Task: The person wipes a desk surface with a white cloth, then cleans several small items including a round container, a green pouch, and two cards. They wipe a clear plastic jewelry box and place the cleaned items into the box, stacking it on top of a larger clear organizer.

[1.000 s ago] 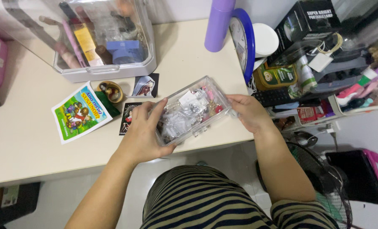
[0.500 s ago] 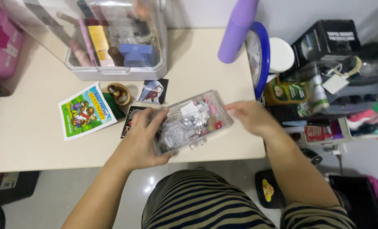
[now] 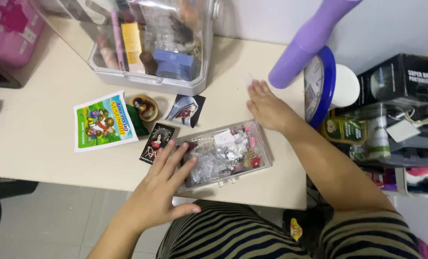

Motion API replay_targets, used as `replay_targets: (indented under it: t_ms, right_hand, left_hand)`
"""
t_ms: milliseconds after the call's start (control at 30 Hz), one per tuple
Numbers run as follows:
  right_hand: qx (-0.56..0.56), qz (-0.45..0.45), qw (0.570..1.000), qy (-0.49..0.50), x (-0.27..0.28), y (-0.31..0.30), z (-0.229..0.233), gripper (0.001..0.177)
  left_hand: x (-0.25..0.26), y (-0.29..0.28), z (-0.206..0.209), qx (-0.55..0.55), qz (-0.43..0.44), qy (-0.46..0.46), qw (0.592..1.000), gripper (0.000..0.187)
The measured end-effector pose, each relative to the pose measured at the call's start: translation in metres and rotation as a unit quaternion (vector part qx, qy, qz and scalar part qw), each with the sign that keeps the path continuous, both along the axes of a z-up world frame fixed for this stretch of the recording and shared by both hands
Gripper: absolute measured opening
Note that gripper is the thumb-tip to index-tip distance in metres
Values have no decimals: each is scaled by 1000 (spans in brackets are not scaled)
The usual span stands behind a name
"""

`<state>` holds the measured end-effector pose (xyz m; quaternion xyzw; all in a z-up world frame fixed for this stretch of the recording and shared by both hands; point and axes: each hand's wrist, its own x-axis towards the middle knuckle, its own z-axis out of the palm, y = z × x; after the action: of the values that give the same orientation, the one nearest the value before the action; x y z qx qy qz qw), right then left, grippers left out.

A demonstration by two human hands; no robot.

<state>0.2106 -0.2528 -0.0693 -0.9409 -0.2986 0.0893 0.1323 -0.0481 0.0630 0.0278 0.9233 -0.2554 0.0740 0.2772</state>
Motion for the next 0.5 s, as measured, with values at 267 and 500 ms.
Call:
replay_targets:
  t_ms: [267, 500]
  right_hand:
    - [28, 225, 974, 11, 41, 62, 15, 76]
    - [-56, 221, 973, -27, -3, 22, 50, 82]
  left_hand:
    - [-7, 5, -5, -13, 55, 0, 998, 86]
    - [-14, 22, -1, -24, 56, -40, 997, 76]
